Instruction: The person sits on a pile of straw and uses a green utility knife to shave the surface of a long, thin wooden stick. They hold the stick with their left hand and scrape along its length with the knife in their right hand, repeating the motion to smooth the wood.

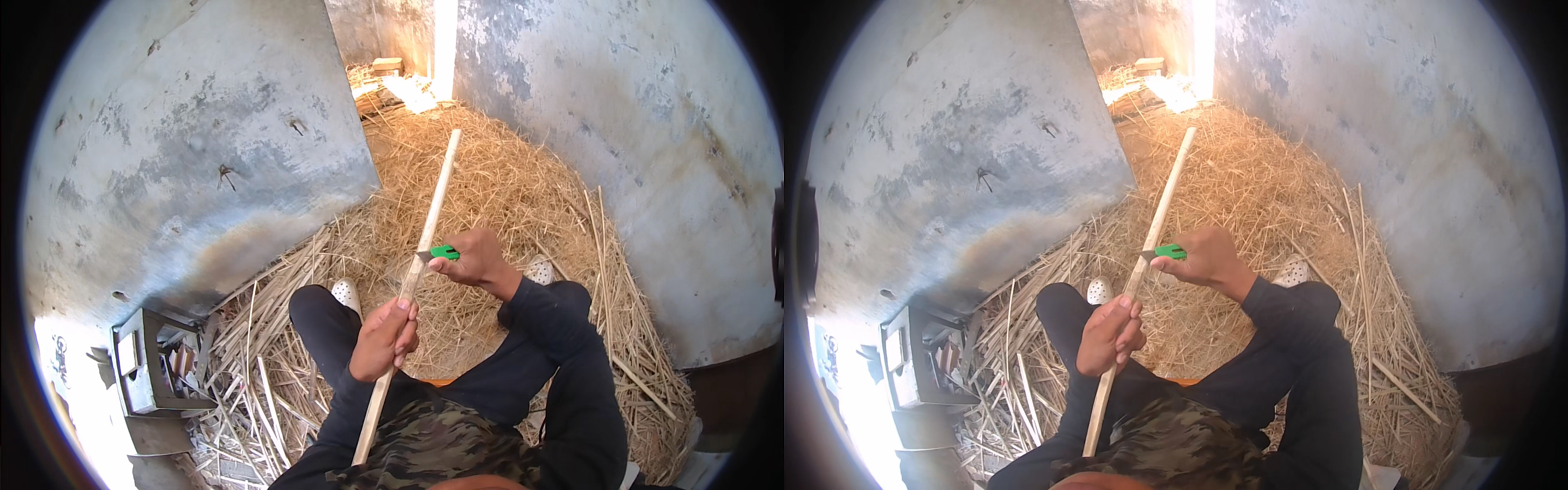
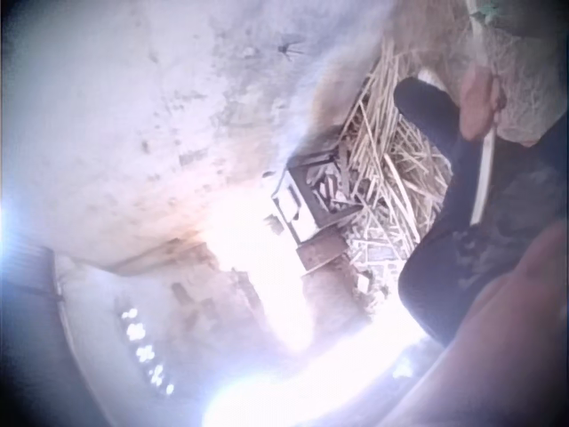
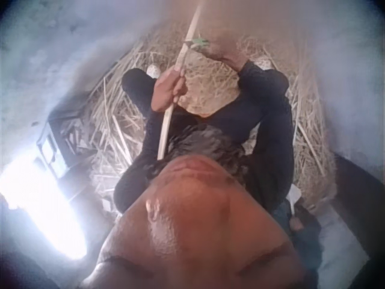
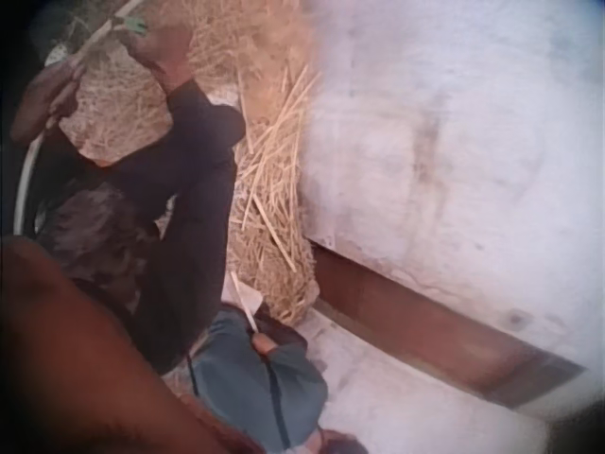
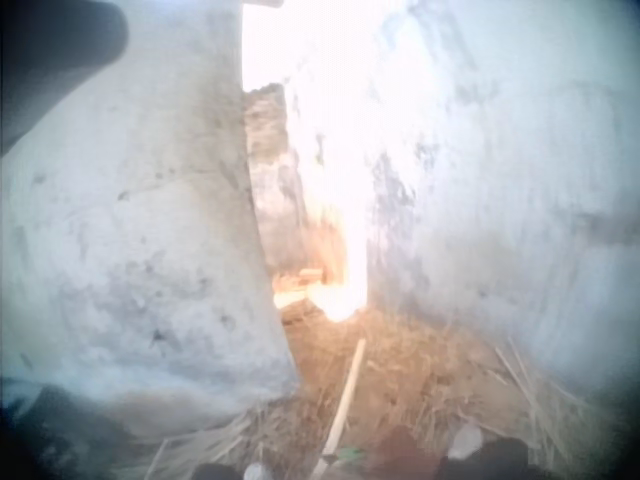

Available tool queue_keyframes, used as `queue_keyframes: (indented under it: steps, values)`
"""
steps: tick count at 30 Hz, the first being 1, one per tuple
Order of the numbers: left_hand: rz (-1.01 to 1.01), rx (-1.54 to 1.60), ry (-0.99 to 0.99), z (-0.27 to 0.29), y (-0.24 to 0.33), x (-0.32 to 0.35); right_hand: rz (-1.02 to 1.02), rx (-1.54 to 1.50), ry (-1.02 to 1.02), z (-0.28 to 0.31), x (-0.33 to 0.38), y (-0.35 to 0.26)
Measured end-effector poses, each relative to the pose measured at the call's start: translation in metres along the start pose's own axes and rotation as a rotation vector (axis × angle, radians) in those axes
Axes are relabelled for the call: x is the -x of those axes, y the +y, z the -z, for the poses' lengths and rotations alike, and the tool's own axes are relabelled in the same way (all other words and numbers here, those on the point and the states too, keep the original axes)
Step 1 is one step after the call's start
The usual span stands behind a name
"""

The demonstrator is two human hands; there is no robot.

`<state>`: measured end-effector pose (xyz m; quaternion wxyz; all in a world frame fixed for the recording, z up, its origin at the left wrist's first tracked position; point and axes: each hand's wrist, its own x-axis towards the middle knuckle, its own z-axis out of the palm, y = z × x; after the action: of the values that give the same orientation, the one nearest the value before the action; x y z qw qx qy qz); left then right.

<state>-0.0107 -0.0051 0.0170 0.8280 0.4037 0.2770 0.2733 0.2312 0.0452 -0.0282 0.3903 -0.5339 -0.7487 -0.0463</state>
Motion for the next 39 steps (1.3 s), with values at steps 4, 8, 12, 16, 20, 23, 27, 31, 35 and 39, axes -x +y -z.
queue_keyframes:
  steps: [4, 8, 12, 16, 20, 23, 27, 31, 35, 39]
  values:
    - [0.020, 0.028, -0.017, -0.004, -0.004, 0.010, -0.027, 0.140, -0.023, 0.001, -0.011, 0.038]
    - [0.052, -0.023, -0.032, -0.015, -0.008, 0.013, -0.346, 0.233, 0.060, 0.024, -0.034, 0.094]
    - [0.102, -0.078, -0.073, -0.009, -0.023, 0.024, -0.506, 0.355, 0.104, 0.042, -0.038, 0.147]
    - [0.083, -0.244, -0.047, -0.009, -0.017, 0.043, -0.737, 0.288, 0.113, 0.065, -0.031, 0.173]
    - [-0.028, -0.161, 0.103, 0.009, -0.002, 0.013, -0.326, 0.100, 0.128, 0.019, -0.028, 0.085]
    - [-0.064, -0.162, 0.093, 0.012, 0.005, -0.003, -0.021, 0.023, -0.093, 0.009, -0.018, 0.004]
    - [-0.058, -0.141, 0.068, 0.007, 0.010, -0.006, 0.128, 0.038, -0.068, 0.005, -0.015, -0.016]
    - [-0.078, -0.152, 0.074, 0.009, 0.006, -0.007, 0.146, 0.102, 0.010, -0.003, -0.022, 0.013]
    - [-0.051, -0.182, 0.011, 0.006, -0.001, -0.005, -0.209, 0.226, -0.025, 0.009, -0.044, 0.081]
    - [-0.021, -0.167, 0.029, 0.007, -0.002, 0.005, -0.206, 0.233, -0.098, 0.001, -0.032, 0.064]
